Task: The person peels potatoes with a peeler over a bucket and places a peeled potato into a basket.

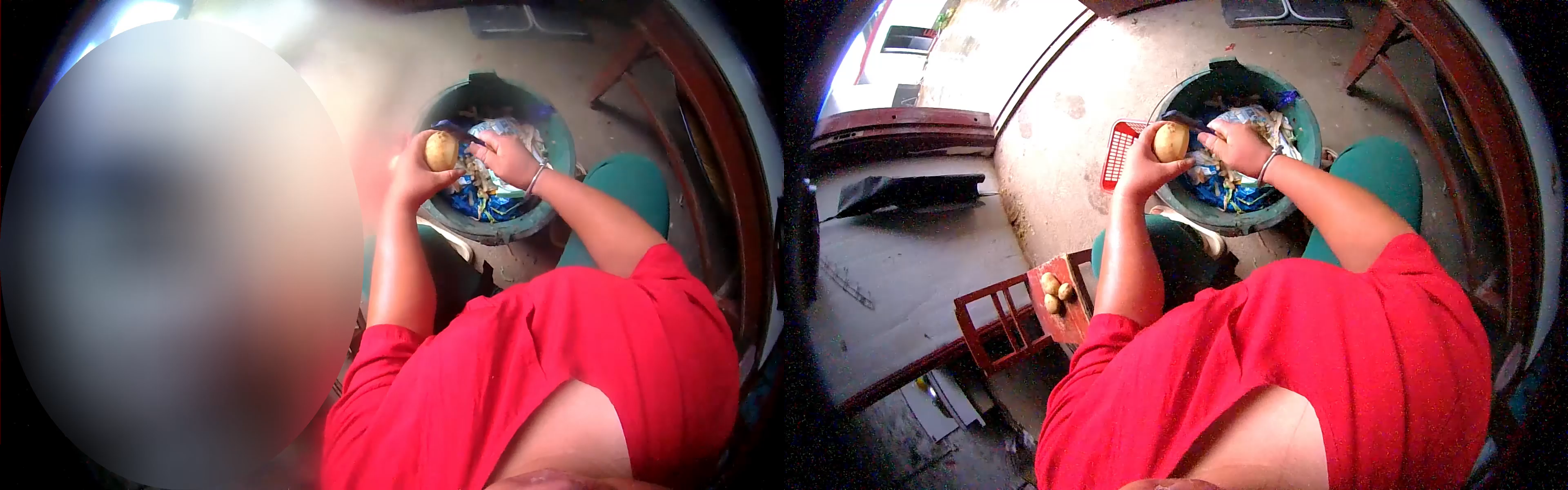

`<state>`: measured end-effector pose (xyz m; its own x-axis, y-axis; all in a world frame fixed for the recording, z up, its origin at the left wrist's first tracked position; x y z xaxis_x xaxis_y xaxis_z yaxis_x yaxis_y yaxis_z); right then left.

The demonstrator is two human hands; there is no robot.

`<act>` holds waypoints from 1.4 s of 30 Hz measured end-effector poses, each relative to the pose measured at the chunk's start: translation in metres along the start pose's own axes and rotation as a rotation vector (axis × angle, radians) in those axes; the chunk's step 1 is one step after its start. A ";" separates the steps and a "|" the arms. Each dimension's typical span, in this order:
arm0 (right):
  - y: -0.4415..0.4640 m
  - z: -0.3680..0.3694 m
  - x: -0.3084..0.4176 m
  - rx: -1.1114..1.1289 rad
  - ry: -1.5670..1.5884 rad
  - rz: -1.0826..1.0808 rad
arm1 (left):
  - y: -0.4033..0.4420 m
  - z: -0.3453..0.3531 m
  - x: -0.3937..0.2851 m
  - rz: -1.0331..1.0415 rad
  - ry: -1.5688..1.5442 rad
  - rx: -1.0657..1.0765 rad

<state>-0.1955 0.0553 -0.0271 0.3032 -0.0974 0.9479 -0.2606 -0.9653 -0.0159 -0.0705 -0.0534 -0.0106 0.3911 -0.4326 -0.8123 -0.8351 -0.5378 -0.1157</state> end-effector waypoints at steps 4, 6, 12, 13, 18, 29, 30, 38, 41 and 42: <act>-0.010 0.001 0.032 0.082 -0.166 -0.146 | 0.002 0.004 0.004 -0.034 -0.036 0.030; -0.012 0.009 0.035 0.156 -0.264 -0.177 | 0.003 0.006 0.003 -0.060 -0.198 0.047; -0.016 0.005 0.041 0.077 -0.344 -0.219 | 0.004 0.005 -0.003 -0.077 -0.161 0.036; -0.016 0.004 0.041 0.061 -0.366 -0.217 | 0.004 0.005 -0.006 -0.076 -0.160 0.038; -0.015 0.003 0.039 0.042 -0.339 -0.198 | 0.003 0.004 -0.006 -0.083 -0.137 0.024; -0.009 0.003 0.023 0.106 -0.195 -0.076 | 0.003 0.006 0.001 -0.061 -0.050 0.092; -0.008 0.004 0.022 0.120 -0.167 -0.074 | 0.003 0.005 -0.001 -0.060 -0.052 0.090; 0.010 -0.020 -0.053 -0.032 -0.031 0.268 | 0.002 0.004 0.000 -0.035 0.069 0.062; 0.005 -0.025 -0.044 -0.001 -0.007 0.295 | 0.003 0.003 -0.002 -0.010 0.014 0.058; 0.003 -0.021 -0.039 0.006 -0.013 0.294 | 0.002 0.004 0.000 -0.015 -0.045 0.059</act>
Point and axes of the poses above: each hand's wrist, its own y-axis towards the middle knuckle, its own z-axis out of the palm, x = y × z, the point moved 8 cm from there along y, towards the middle knuckle, and after that the axes turned 7 degrees about x, right-handed, at the moved point
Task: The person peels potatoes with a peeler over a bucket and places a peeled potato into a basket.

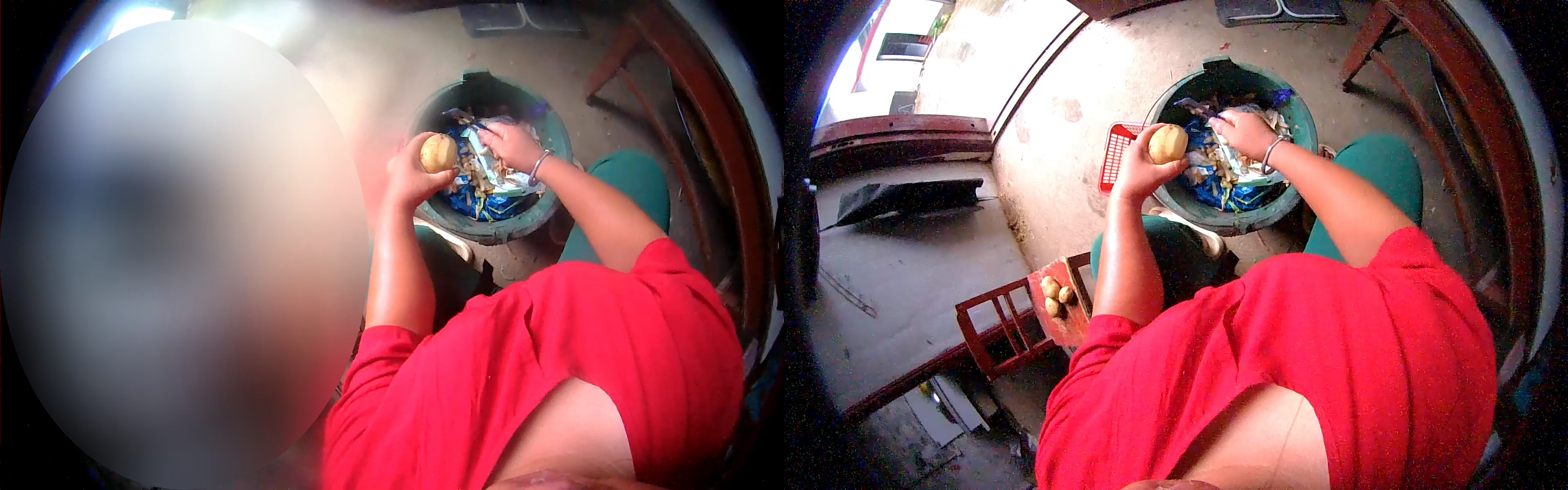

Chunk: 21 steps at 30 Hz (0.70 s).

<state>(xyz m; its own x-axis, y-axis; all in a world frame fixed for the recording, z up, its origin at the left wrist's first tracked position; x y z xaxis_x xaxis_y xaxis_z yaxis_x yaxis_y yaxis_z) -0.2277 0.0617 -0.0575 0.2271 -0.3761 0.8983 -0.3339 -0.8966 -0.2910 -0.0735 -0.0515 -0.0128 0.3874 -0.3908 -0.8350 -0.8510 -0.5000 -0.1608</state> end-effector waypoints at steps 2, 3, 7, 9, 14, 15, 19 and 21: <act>-0.009 0.007 0.025 -0.013 -0.019 -0.255 | 0.000 -0.001 0.005 -0.016 0.014 -0.032; -0.011 0.012 0.030 0.000 -0.036 -0.301 | 0.000 -0.003 0.008 -0.026 0.036 -0.057; -0.016 0.024 0.038 0.071 -0.095 -0.371 | 0.001 0.001 0.020 -0.086 0.006 -0.021; -0.014 0.028 0.036 0.100 -0.101 -0.355 | -0.001 0.002 0.014 -0.109 -0.025 0.002; 0.001 0.017 0.008 0.061 -0.159 -0.118 | -0.002 0.002 -0.001 -0.039 -0.073 -0.006; 0.002 0.017 0.001 0.074 -0.172 -0.030 | -0.001 0.002 0.001 -0.036 -0.071 -0.002; -0.006 0.017 0.019 0.005 -0.129 -0.224 | 0.000 0.005 -0.008 0.012 -0.071 -0.012; -0.011 0.015 0.030 -0.032 -0.042 -0.313 | -0.004 0.003 -0.008 -0.006 -0.177 -0.023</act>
Point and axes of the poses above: each hand's wrist, its own y-axis towards the middle knuckle, its own z-axis out of the palm, x = y × z, the point moved 8 cm from there along y, towards the middle knuckle, and after that the axes turned 7 degrees about x, right-handed, at the moved point
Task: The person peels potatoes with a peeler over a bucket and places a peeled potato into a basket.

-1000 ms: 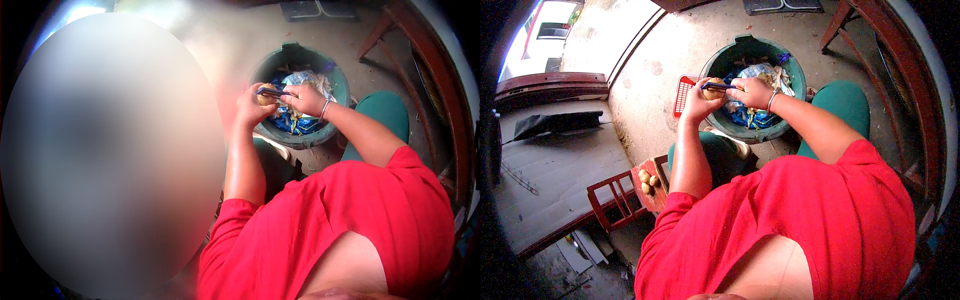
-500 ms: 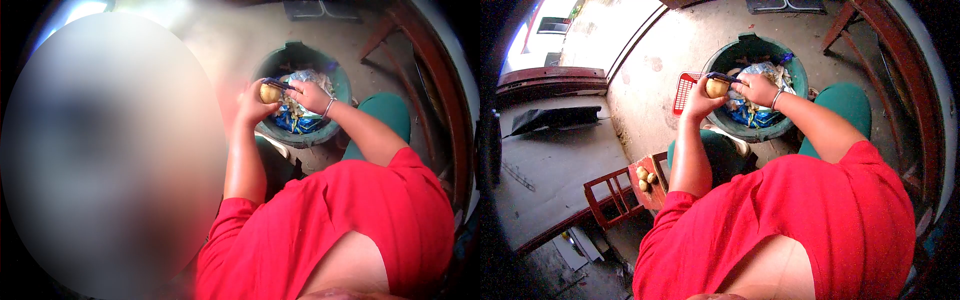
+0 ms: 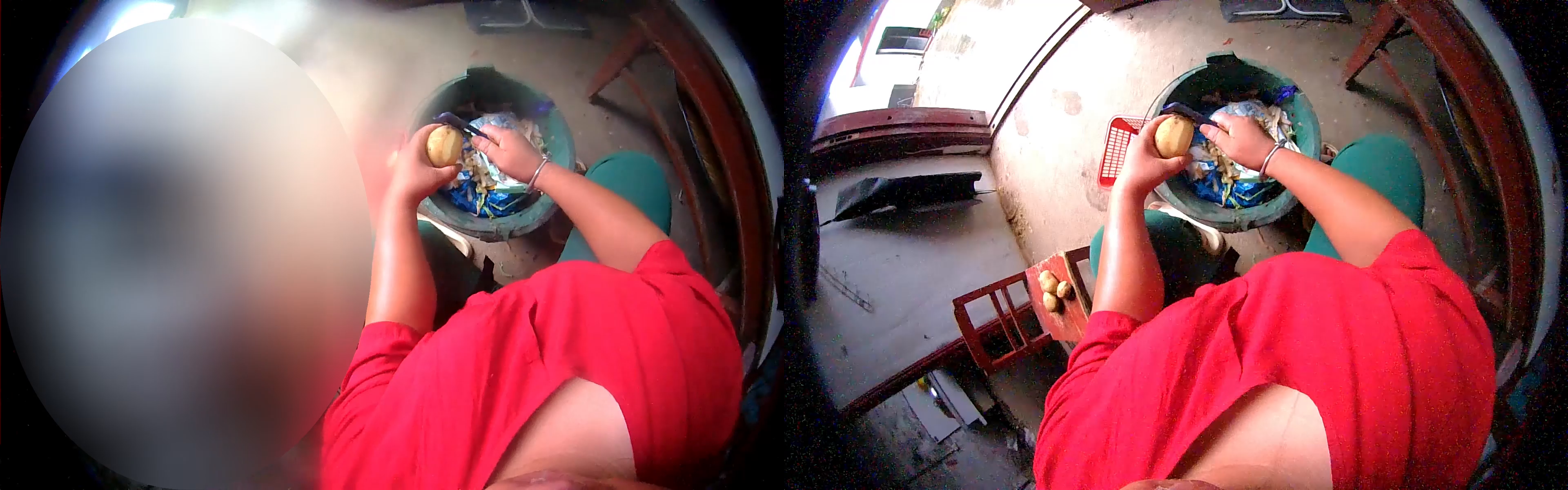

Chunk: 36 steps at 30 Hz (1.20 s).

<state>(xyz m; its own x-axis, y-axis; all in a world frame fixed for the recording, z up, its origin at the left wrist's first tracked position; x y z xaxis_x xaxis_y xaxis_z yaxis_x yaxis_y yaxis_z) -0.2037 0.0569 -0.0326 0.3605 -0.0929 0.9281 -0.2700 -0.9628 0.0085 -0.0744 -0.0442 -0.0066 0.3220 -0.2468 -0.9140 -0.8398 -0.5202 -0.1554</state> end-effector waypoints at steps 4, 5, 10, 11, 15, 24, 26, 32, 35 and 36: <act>-0.005 0.000 0.026 -0.016 -0.054 -0.145 | 0.002 0.002 -0.003 -0.006 0.109 0.052; -0.005 0.003 0.024 0.055 -0.117 -0.074 | 0.002 0.004 0.000 -0.047 0.026 0.077; -0.004 0.007 0.021 0.085 -0.194 -0.079 | 0.002 0.002 0.006 -0.095 0.116 0.069; -0.003 0.004 0.016 0.055 -0.137 -0.042 | 0.002 0.002 0.008 -0.095 0.117 0.070; 0.007 -0.002 -0.032 0.056 -0.111 0.210 | 0.004 0.007 0.002 -0.008 0.027 0.105; -0.003 0.001 0.014 0.014 0.027 -0.037 | 0.002 0.000 0.003 -0.027 0.066 0.026; -0.004 0.007 0.019 0.035 -0.079 -0.142 | 0.007 0.001 0.026 -0.032 0.193 0.058; 0.008 0.003 -0.018 -0.004 0.011 -0.037 | 0.005 0.002 0.004 0.038 0.120 0.056; 0.005 0.006 -0.041 0.054 0.011 0.238 | 0.004 0.004 -0.010 0.023 0.059 0.076; 0.003 0.006 -0.035 0.056 0.006 0.237 | 0.003 0.005 -0.009 -0.039 -0.045 0.068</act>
Point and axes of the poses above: each hand's wrist, its own y-axis towards the middle knuckle, its own z-axis out of the palm, x = y × z, the point moved 8 cm from there along y, towards the middle knuckle, and after that the axes turned 7 degrees about x, right-handed, at the moved point
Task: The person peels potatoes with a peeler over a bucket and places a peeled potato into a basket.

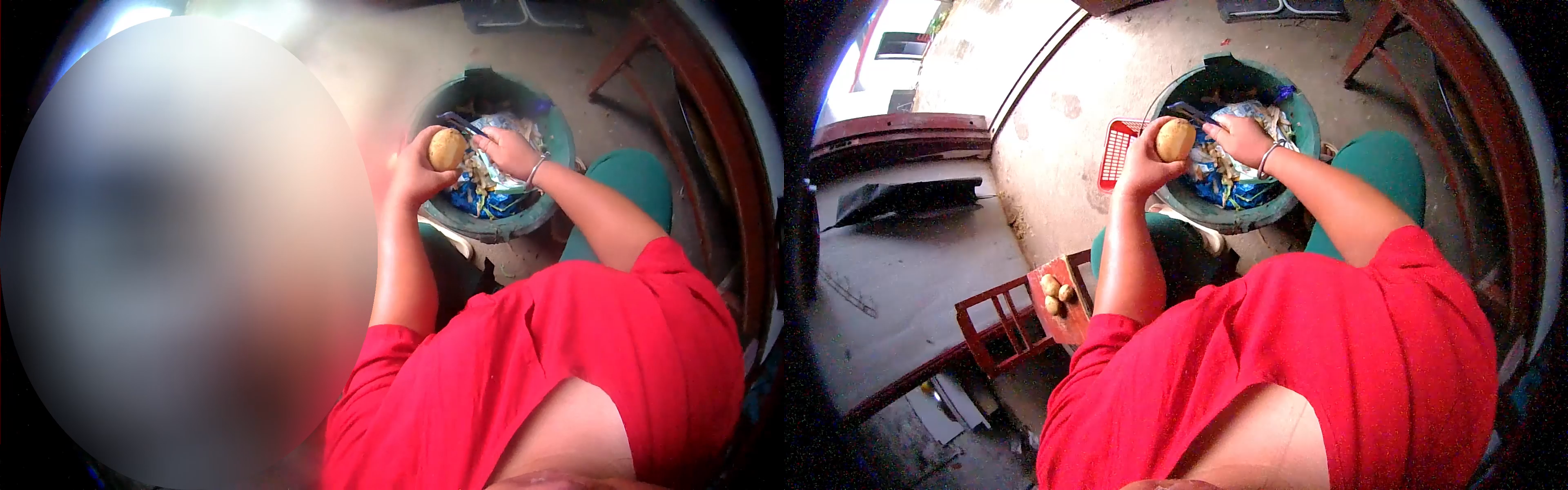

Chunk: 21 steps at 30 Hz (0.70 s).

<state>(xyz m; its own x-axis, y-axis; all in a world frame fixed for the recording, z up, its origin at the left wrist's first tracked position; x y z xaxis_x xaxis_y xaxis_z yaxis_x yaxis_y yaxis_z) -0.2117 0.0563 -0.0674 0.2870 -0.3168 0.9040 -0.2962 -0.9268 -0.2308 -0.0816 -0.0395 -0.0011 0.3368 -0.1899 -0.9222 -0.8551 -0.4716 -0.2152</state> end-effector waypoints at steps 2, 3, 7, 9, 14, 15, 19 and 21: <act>-0.011 -0.005 0.030 -0.076 0.093 -0.263 | 0.001 -0.002 0.001 0.037 0.072 -0.035; -0.015 -0.008 0.043 -0.100 0.061 -0.319 | 0.001 -0.004 -0.001 0.074 0.149 -0.063; -0.016 0.000 0.045 -0.002 -0.057 -0.299 | 0.002 -0.003 0.005 0.019 0.169 -0.031; -0.015 -0.001 0.045 -0.021 -0.052 -0.318 | 0.002 -0.003 0.001 0.027 0.229 0.002; -0.016 -0.003 0.049 -0.049 -0.051 -0.356 | -0.001 0.000 -0.008 -0.032 0.197 0.043; -0.016 -0.002 0.047 -0.036 -0.054 -0.345 | 0.000 -0.001 -0.008 -0.019 0.244 0.040; -0.016 -0.003 0.045 -0.055 -0.035 -0.361 | -0.002 -0.001 -0.012 -0.038 0.280 0.030; -0.013 -0.001 0.038 -0.036 0.021 -0.314 | 0.001 -0.001 -0.004 0.000 0.274 0.029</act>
<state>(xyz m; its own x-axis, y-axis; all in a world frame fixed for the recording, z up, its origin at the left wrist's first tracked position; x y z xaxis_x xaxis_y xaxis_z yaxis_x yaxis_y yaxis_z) -0.1980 0.0562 -0.0295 0.3506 -0.0117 0.9365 -0.2287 -0.9707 0.0734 -0.0837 -0.0397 0.0030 0.4273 -0.4179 -0.8017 -0.8648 -0.4475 -0.2277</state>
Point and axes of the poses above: each hand's wrist, its own y-axis towards the middle knuckle, its own z-axis out of the palm, x = y × z, the point moved 8 cm from there along y, towards the middle knuckle, and after that the axes turned 7 degrees about x, right-handed, at the moved point
